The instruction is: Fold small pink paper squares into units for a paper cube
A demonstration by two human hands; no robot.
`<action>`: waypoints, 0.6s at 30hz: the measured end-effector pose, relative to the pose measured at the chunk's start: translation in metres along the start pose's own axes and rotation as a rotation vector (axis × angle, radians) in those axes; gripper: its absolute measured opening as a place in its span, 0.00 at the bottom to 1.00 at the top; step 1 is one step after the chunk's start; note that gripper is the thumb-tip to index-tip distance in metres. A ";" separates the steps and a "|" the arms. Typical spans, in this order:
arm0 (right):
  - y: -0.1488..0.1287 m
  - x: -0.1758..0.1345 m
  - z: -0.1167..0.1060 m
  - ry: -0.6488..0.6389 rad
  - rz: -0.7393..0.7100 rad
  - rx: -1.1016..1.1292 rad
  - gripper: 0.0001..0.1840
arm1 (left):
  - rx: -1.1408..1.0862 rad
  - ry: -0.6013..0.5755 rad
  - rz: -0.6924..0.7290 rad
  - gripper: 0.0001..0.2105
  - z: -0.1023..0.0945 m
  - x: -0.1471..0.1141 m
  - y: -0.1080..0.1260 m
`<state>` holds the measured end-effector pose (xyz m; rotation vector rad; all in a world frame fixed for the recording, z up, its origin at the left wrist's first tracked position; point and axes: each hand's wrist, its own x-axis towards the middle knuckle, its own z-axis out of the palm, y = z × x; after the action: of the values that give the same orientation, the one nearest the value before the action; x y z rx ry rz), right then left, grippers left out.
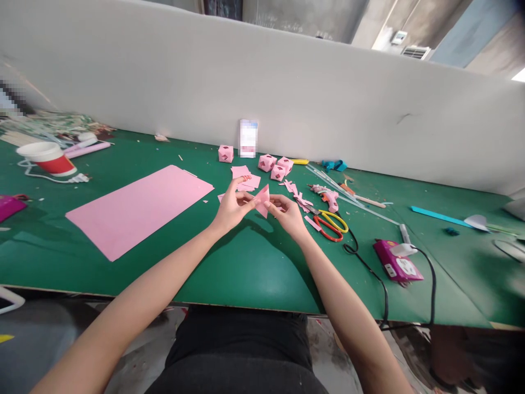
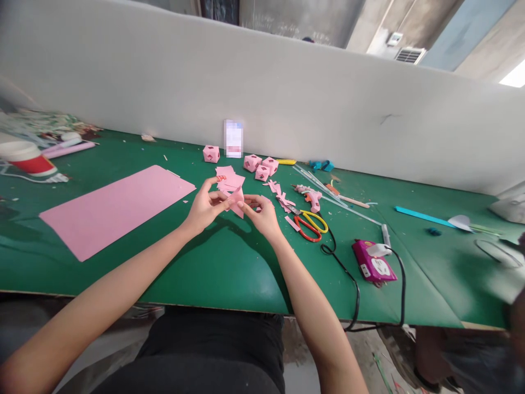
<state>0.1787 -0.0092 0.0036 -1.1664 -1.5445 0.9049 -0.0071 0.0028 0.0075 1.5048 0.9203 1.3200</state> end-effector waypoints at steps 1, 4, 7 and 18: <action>-0.002 -0.001 0.000 -0.002 0.007 0.061 0.23 | 0.020 -0.021 0.002 0.33 0.001 -0.001 0.000; -0.007 -0.003 0.001 0.003 0.043 0.187 0.23 | 0.059 -0.057 -0.013 0.33 0.004 -0.004 -0.001; -0.009 -0.003 0.000 0.013 0.081 0.240 0.25 | 0.082 -0.060 -0.031 0.33 0.006 -0.006 -0.003; 0.005 0.002 -0.005 0.038 0.121 0.299 0.21 | 0.097 -0.115 -0.055 0.32 0.005 -0.005 -0.005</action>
<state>0.1843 -0.0057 0.0011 -1.0607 -1.2672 1.1440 -0.0033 -0.0013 0.0011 1.6011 0.9562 1.1516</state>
